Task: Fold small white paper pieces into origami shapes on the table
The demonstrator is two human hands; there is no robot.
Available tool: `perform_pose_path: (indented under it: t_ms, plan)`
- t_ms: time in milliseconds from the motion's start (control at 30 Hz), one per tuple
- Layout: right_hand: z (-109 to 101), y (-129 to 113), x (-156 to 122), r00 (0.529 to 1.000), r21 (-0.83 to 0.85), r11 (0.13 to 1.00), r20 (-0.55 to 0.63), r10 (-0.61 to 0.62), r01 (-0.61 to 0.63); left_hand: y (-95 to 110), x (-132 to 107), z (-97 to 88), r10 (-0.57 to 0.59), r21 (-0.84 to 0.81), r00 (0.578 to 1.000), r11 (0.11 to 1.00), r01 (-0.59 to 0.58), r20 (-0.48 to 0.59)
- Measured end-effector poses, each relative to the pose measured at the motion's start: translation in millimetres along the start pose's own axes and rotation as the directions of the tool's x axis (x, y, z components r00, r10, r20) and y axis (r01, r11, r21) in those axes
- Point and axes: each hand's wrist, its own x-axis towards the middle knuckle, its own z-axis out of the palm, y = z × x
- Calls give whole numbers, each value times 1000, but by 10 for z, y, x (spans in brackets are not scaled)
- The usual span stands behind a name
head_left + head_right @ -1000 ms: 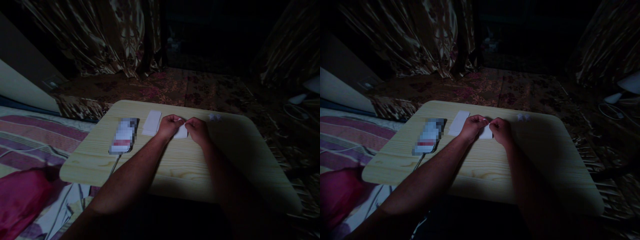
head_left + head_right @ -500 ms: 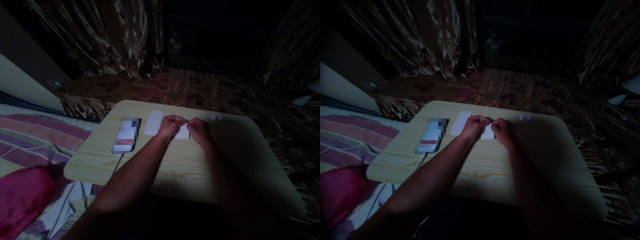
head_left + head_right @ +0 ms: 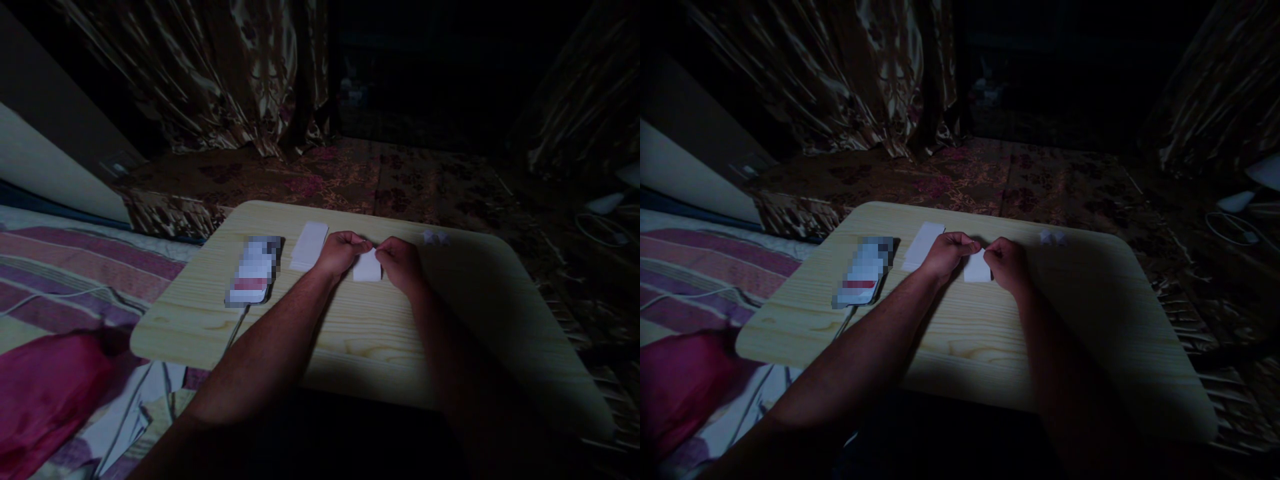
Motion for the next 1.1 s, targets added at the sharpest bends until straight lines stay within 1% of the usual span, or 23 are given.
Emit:
perform_pose_path:
  t_ms: [167,333,567,733,800,933,1033,1100]
  plan:
    - [-9,-9,-1,1000,13,1000,5,15,-15,-10,1,-9,15,15,1000,1000,-16,26]
    - [-11,-23,2,999,33,999,25,42,-43,-25,3,-3,47,23,999,999,-47,3]
    - [-1,-21,0,999,35,999,38,37,-38,2,5,24,3,-37,999,999,-4,-35]
    - [2,-42,-10,998,55,997,49,48,-51,13,2,37,-5,-52,998,999,2,-57]
    - [2,-34,-7,998,57,997,48,48,-51,10,-1,35,10,-33,998,999,-12,-57]
    - [-14,-20,8,998,56,997,25,53,-54,-3,-2,11,56,82,998,995,-55,-20]
    - [-32,-32,13,996,63,994,11,84,-84,-16,4,-11,70,138,997,988,-71,5]
    - [-38,-45,13,994,86,991,13,106,-107,-27,12,-20,75,160,997,984,-73,-3]
